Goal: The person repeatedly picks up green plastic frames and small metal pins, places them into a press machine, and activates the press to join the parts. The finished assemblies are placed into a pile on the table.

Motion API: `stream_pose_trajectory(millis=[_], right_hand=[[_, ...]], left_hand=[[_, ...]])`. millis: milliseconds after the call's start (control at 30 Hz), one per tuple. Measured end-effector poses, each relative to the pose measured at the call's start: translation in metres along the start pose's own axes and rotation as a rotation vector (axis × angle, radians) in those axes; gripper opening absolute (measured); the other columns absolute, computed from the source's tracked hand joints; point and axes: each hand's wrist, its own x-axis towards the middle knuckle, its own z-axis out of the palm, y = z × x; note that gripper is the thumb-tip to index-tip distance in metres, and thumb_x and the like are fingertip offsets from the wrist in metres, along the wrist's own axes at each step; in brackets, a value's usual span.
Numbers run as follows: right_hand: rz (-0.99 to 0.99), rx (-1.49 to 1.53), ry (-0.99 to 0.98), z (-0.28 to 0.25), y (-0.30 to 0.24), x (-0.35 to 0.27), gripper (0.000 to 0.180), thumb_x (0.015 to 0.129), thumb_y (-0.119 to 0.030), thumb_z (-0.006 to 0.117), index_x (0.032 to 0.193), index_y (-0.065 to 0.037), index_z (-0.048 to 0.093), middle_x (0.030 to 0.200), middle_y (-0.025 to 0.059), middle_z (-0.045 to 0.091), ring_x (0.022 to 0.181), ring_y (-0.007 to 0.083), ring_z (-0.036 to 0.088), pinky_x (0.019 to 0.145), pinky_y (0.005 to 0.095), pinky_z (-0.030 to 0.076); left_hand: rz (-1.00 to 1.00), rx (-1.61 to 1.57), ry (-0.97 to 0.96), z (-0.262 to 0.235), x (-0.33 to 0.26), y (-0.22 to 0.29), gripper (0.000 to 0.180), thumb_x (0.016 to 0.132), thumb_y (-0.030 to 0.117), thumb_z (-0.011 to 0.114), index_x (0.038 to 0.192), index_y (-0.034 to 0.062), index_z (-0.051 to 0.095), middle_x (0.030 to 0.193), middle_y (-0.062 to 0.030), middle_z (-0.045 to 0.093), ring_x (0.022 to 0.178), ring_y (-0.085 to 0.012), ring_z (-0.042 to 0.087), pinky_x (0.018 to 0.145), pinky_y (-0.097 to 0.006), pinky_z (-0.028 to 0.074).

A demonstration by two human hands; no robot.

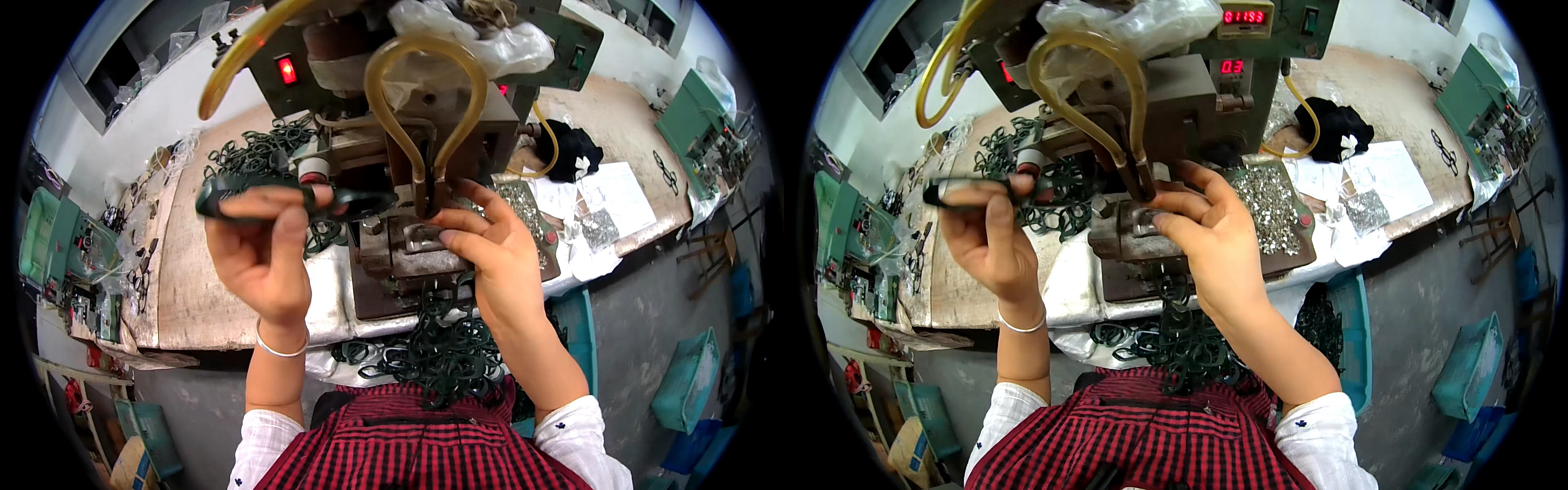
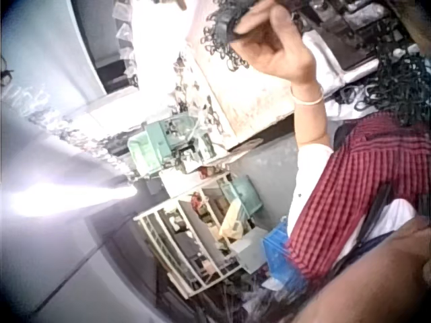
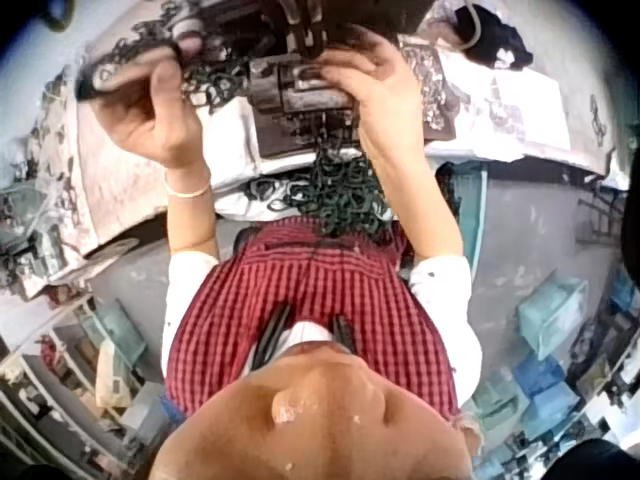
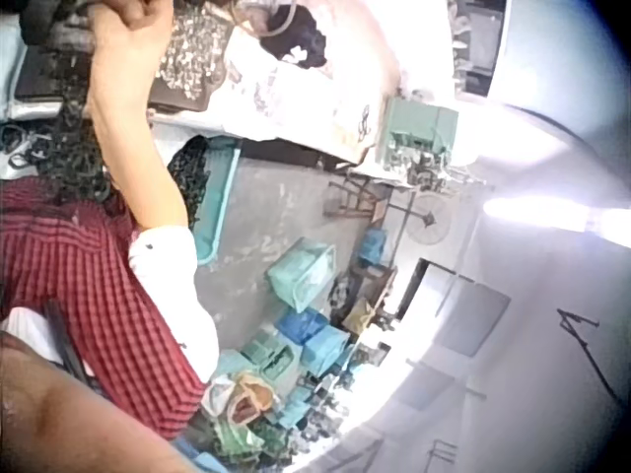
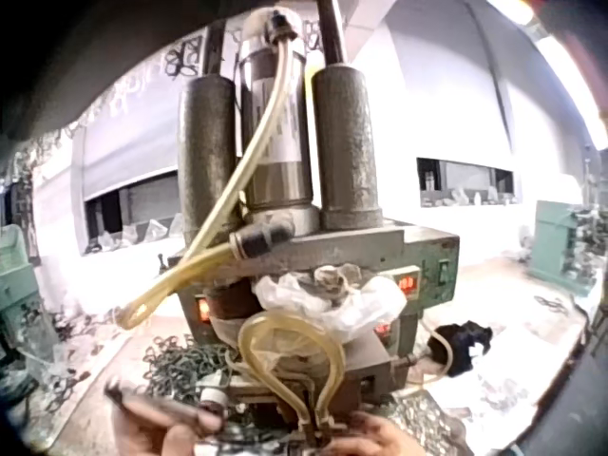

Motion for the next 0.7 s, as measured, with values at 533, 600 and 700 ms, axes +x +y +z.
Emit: stream_pose_trajectory(millis=[533, 600, 700], right_hand=[[-0.4, -1.424, 0.621, -0.161, 0.114, 0.068, 0.023, 0.074, -0.006, 0.059, 0.095, 0.001, 0.063, 0.1, 0.0184, 0.06, 0.092, 0.0335, 0.06, 0.078, 0.0417, 0.052], [-0.675, -1.385, 0.515, -0.161, 0.096, 0.049, 0.024, 0.074, -0.008, 0.062, 0.096, 0.0, 0.061, 0.103, 0.0175, 0.057, 0.102, 0.0353, 0.055, 0.08, 0.0434, 0.05], [-0.953, -1.142, 0.526, -0.15, 0.078, 0.031, 0.023, 0.077, -0.008, 0.06, 0.097, 0.001, 0.055, 0.103, 0.0192, 0.052, 0.104, 0.0391, 0.051, 0.083, 0.0456, 0.045]], left_hand=[[0.471, 0.658, -0.676, 0.032, -0.075, -0.004, 0.011, 0.073, 0.007, 0.072, 0.08, 0.0102, 0.063, 0.107, -0.0119, 0.072, 0.069, -0.0296, 0.062, 0.065, -0.039, 0.049], [0.513, 0.595, -0.687, 0.049, -0.086, -0.001, 0.01, 0.076, 0.008, 0.071, 0.082, 0.0097, 0.063, 0.105, -0.0129, 0.073, 0.068, -0.0302, 0.062, 0.062, -0.039, 0.048], [0.545, 0.581, -0.704, 0.044, -0.092, 0.017, 0.008, 0.08, 0.009, 0.069, 0.085, 0.0089, 0.064, 0.102, -0.0143, 0.073, 0.066, -0.0312, 0.063, 0.059, -0.04, 0.047]])
